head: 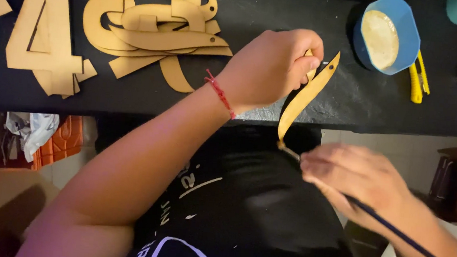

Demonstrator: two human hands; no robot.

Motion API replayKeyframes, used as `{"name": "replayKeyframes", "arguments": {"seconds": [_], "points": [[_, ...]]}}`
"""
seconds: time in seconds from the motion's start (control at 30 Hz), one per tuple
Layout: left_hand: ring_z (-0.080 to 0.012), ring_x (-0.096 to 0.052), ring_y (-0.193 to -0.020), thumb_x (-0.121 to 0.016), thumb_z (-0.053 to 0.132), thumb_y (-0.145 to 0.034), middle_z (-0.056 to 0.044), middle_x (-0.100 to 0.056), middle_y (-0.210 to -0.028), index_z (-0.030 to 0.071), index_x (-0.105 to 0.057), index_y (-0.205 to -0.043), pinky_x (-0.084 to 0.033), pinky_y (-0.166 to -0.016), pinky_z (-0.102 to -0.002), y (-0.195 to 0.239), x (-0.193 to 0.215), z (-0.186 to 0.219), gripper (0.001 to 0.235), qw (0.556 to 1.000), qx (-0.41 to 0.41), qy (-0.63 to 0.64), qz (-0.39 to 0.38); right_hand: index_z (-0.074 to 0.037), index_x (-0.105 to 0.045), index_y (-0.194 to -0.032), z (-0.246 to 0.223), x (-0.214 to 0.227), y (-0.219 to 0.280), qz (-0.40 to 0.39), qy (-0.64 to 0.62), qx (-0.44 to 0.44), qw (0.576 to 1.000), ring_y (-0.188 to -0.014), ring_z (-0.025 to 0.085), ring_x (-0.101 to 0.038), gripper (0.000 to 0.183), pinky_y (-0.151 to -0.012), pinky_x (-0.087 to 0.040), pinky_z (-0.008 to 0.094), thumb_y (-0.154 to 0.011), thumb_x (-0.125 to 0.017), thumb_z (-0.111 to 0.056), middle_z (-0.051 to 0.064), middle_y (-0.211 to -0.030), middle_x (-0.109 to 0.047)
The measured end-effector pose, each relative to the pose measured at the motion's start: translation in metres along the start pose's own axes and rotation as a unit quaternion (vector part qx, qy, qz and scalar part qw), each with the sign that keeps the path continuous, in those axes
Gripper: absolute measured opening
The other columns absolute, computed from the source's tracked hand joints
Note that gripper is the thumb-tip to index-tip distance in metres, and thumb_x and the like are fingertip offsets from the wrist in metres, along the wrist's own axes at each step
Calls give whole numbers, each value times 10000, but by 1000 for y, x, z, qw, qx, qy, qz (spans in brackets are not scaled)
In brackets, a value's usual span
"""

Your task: Painting the edges and surfaces of laser-cut wooden numbers and shapes with yellow paint using a brush.

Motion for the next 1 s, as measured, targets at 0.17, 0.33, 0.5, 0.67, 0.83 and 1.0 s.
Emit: {"name": "replayKeyframes", "arguments": {"seconds": [0.17,0.33,0.5,0.67,0.83,1.0], "points": [[-133,-694,-618,-443,189,-915,5,-740,-684,108,-625,-886,-483,-573,-316,-2,-1,-2,201,1000,-22,-5,4,-1,-637,-988,14,7,-22,15,32,21,999,-906,306,-704,115,-802,-577,403,-931,-610,-97,156,-989,-688],[-149,-531,-479,-439,128,-870,34,-622,-552,131,-582,-793,-377,-503,-347,-1,-2,-7,163,997,-71,-10,31,42,-655,-974,20,14,-28,95,128,23,987,-864,322,-688,32,-770,-556,381,-965,-663,13,186,-991,-684],[-126,-611,-558,-444,156,-885,37,-680,-615,126,-599,-813,-430,-550,-315,-1,-2,-4,173,999,-41,11,24,81,-667,-988,21,8,-7,103,156,64,980,-894,379,-708,180,-803,-589,455,-974,-543,-48,247,-985,-692],[-134,-665,-596,-459,177,-898,34,-704,-645,130,-602,-828,-460,-575,-316,-3,-2,-4,166,999,-43,8,17,60,-612,-1013,19,-14,4,47,139,57,988,-995,408,-690,294,-880,-571,487,-1013,-413,-156,235,-1095,-678],[-120,-681,-617,-434,188,-904,26,-729,-678,124,-621,-869,-474,-584,-313,-2,0,1,201,1000,-14,-3,0,-28,-639,-1130,16,-20,17,-14,122,28,992,-1025,338,-671,340,-856,-535,418,-1031,-364,-201,150,-1184,-652],[-111,-657,-595,-442,187,-913,37,-724,-671,126,-623,-868,-476,-592,-315,-1,-1,2,196,1000,1,-14,-8,-11,-666,-979,13,16,20,83,48,-24,995,-930,297,-715,82,-834,-572,393,-942,-598,-38,177,-1014,-700]]}}
Point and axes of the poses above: each hand's wrist, its own y-axis away from the middle knuckle, its own x-axis out of the back of the hand, z = x × y, the point moved 1 cm from there along -y, towards the middle knuckle
